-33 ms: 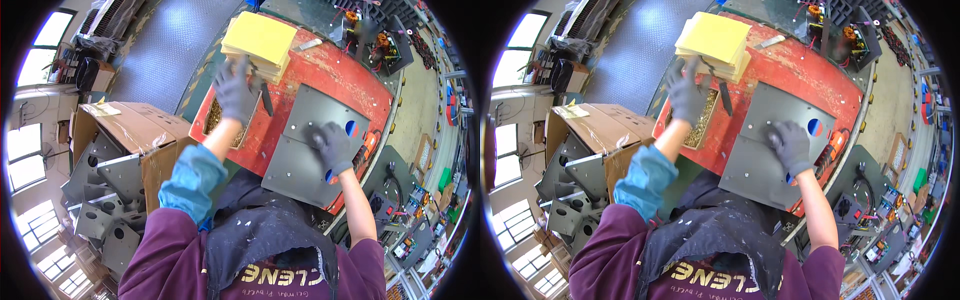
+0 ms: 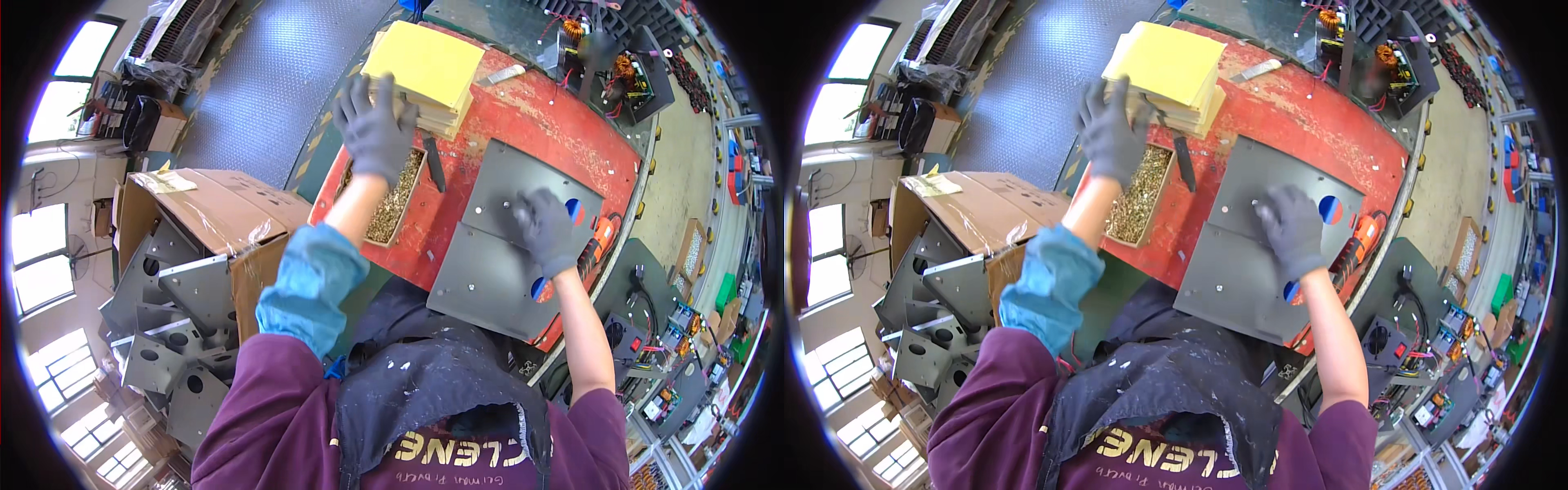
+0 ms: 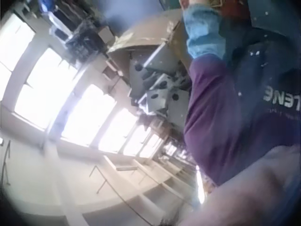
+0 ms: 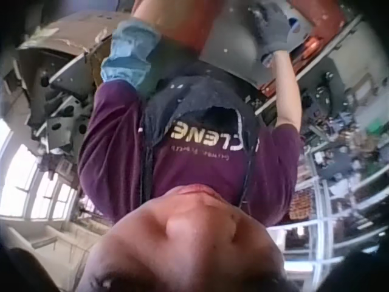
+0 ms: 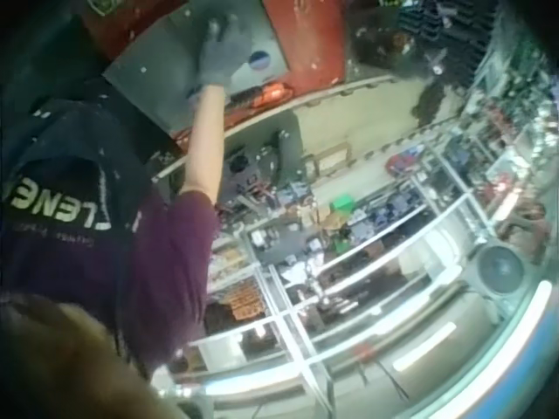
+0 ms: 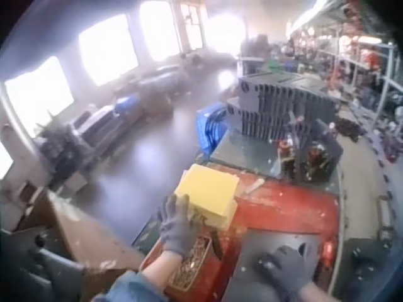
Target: Assembling the internal and external components of MIG welding machines on a factory production line.
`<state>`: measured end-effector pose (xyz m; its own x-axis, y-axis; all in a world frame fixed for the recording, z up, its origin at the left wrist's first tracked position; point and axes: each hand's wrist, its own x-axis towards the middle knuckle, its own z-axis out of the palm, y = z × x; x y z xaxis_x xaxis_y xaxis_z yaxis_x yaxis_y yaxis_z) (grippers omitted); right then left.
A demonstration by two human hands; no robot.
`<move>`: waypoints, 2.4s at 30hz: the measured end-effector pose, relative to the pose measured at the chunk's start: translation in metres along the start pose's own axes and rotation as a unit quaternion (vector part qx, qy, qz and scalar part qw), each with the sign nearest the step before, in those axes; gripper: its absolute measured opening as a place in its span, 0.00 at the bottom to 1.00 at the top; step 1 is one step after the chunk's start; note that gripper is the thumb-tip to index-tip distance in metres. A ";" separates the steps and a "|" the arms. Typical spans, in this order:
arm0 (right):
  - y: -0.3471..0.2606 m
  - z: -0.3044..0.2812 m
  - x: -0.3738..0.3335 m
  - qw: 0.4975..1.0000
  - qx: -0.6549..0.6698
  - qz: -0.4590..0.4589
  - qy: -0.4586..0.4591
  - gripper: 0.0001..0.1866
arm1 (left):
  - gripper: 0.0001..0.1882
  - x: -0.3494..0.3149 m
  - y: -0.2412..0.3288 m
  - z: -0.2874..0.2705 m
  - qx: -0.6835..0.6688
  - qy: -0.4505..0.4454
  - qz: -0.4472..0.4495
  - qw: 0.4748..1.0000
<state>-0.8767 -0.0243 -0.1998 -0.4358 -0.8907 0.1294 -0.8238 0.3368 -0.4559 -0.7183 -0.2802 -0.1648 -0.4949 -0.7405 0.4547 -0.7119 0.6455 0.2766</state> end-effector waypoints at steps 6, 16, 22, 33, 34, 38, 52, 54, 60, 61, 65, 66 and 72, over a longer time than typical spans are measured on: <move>-0.008 0.009 0.125 0.911 0.320 0.245 0.083 0.16 | 0.32 0.031 0.044 0.030 -0.006 -0.149 0.202 0.968; 0.016 -0.027 0.054 0.797 0.520 0.244 0.186 0.14 | 0.21 -0.005 0.067 0.013 -0.282 -0.163 -0.022 0.945; 0.048 0.004 -0.027 0.907 0.257 0.294 0.157 0.13 | 0.18 -0.053 0.089 0.044 -0.212 -0.457 -0.120 0.855; 0.053 0.026 -0.044 0.903 0.167 0.366 0.149 0.15 | 0.20 -0.052 0.100 0.056 -0.098 -0.514 -0.091 0.847; 0.052 0.026 -0.043 0.908 0.146 0.366 0.140 0.16 | 0.20 -0.051 0.100 0.055 -0.103 -0.513 -0.088 0.848; 0.048 0.022 -0.041 0.907 0.116 0.391 0.103 0.17 | 0.18 -0.049 0.102 0.051 -0.066 -0.491 -0.061 0.866; 0.038 0.019 -0.040 0.913 0.072 0.386 0.111 0.18 | 0.22 -0.042 0.103 0.057 -0.011 -0.532 -0.033 0.846; 0.038 0.020 -0.039 0.914 0.060 0.388 0.102 0.18 | 0.23 -0.042 0.103 0.057 -0.013 -0.531 -0.027 0.847; 0.040 0.023 -0.040 0.923 0.040 0.367 0.110 0.17 | 0.21 -0.043 0.104 0.054 -0.010 -0.532 -0.038 0.846; 0.040 0.025 -0.041 0.926 0.034 0.355 0.127 0.17 | 0.21 -0.044 0.104 0.053 -0.012 -0.529 -0.042 0.847; 0.045 0.029 -0.041 0.929 0.026 0.343 0.140 0.18 | 0.20 -0.045 0.102 0.052 -0.037 -0.524 -0.056 0.849; 0.045 0.030 -0.041 0.933 0.021 0.328 0.145 0.18 | 0.20 -0.045 0.103 0.052 -0.033 -0.525 -0.052 0.849; 0.039 0.020 -0.042 0.938 0.024 0.285 0.196 0.20 | 0.20 -0.037 0.102 0.033 -0.031 -0.492 -0.038 0.869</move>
<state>-0.8836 0.0203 -0.2405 -0.9079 -0.3864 0.1625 -0.4038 0.7021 -0.5866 -0.7886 -0.1929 -0.1812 -0.6553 -0.5630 -0.5036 -0.7486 0.5732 0.3332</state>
